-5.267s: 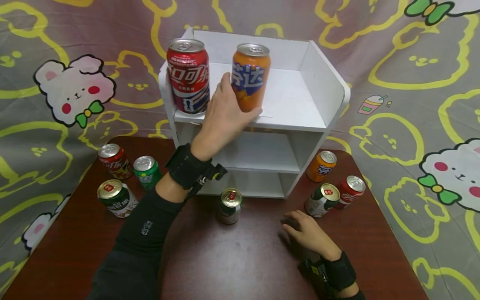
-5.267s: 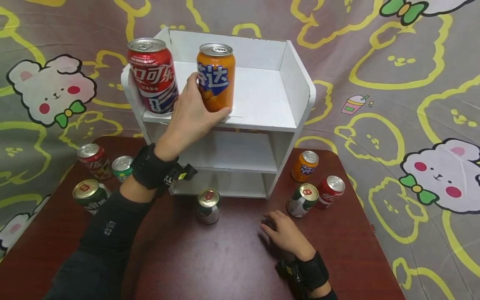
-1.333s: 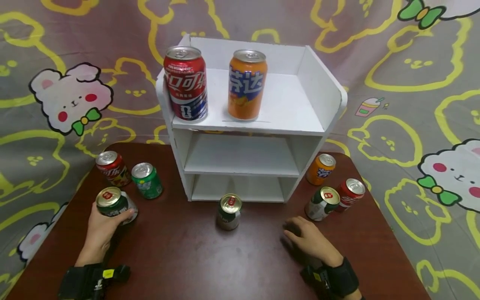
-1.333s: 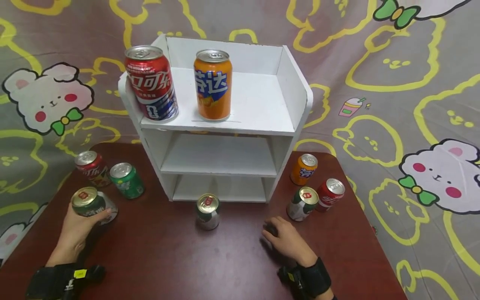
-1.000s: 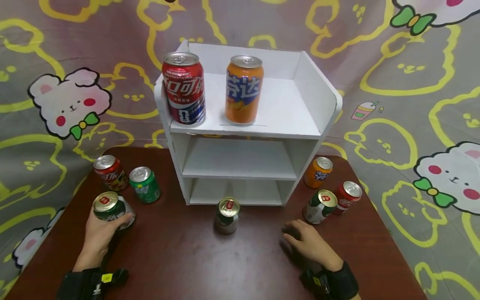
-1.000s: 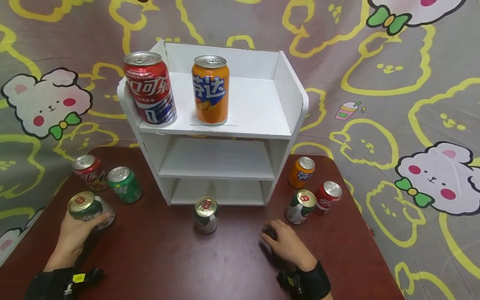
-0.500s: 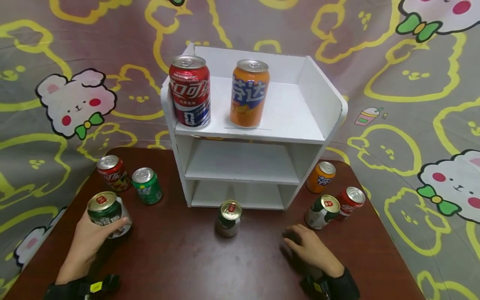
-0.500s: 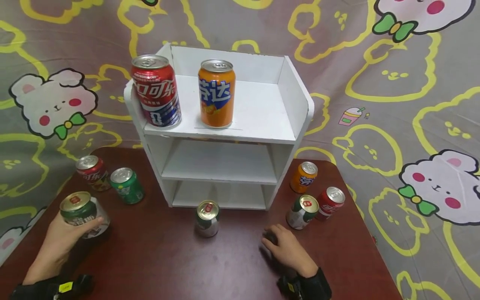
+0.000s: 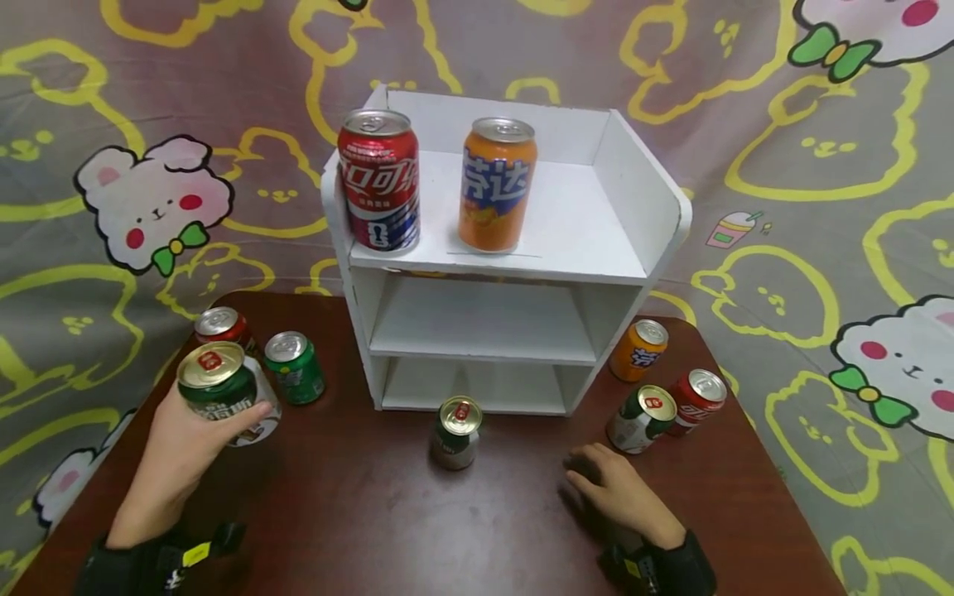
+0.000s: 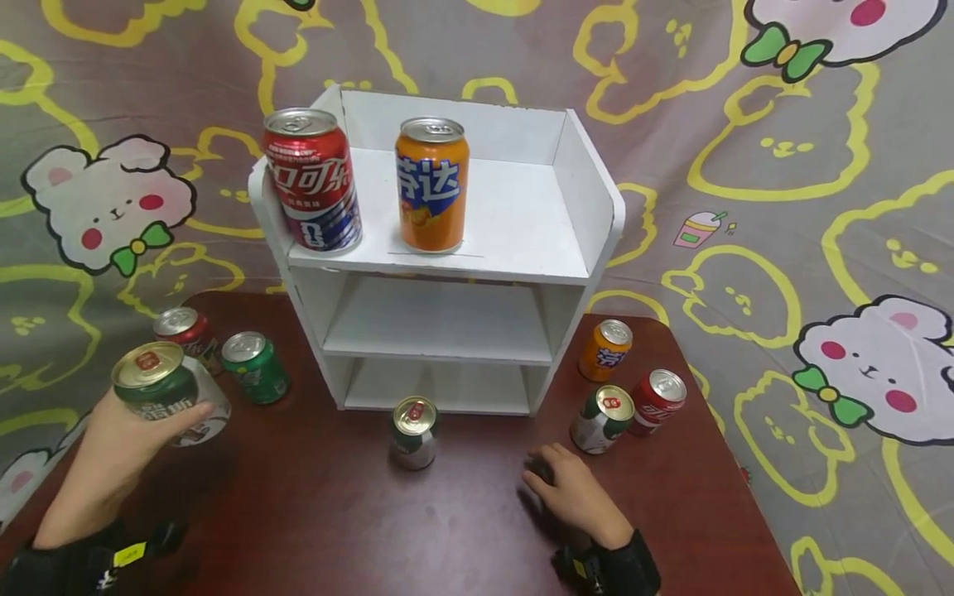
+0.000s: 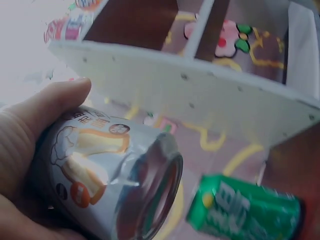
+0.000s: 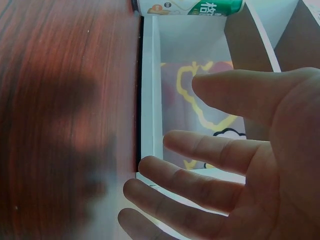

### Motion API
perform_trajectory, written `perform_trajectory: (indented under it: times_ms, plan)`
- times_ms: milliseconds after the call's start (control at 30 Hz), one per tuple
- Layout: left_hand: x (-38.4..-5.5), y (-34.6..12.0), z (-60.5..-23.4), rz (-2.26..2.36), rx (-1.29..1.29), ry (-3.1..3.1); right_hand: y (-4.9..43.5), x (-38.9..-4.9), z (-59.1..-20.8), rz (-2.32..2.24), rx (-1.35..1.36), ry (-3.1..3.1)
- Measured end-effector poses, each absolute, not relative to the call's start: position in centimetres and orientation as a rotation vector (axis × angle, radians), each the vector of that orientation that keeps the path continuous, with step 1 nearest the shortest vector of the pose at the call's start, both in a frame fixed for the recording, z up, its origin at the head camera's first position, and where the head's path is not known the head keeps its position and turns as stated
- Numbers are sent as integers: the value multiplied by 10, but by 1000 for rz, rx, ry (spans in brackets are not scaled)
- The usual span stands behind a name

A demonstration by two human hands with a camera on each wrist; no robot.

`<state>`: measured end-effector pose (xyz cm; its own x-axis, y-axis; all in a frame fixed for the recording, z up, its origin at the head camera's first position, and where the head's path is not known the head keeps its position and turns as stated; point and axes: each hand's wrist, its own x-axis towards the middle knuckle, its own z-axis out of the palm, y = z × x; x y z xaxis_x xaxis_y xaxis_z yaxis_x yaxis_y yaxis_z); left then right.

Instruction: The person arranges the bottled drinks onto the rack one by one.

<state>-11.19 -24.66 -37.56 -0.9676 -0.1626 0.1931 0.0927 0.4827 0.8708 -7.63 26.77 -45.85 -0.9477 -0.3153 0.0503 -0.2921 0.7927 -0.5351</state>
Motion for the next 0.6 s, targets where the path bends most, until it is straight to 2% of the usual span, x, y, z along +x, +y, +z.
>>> perform_trajectory:
  times_ms: [467, 600]
  plan:
    - [-111, -174, -319, -1598, -300, -2524, 268, -76, -458, -862, -432, 2929]
    - [-115, -149, -298, -1660, -478, -2534, 266, -76, -456, -889, -350, 2923]
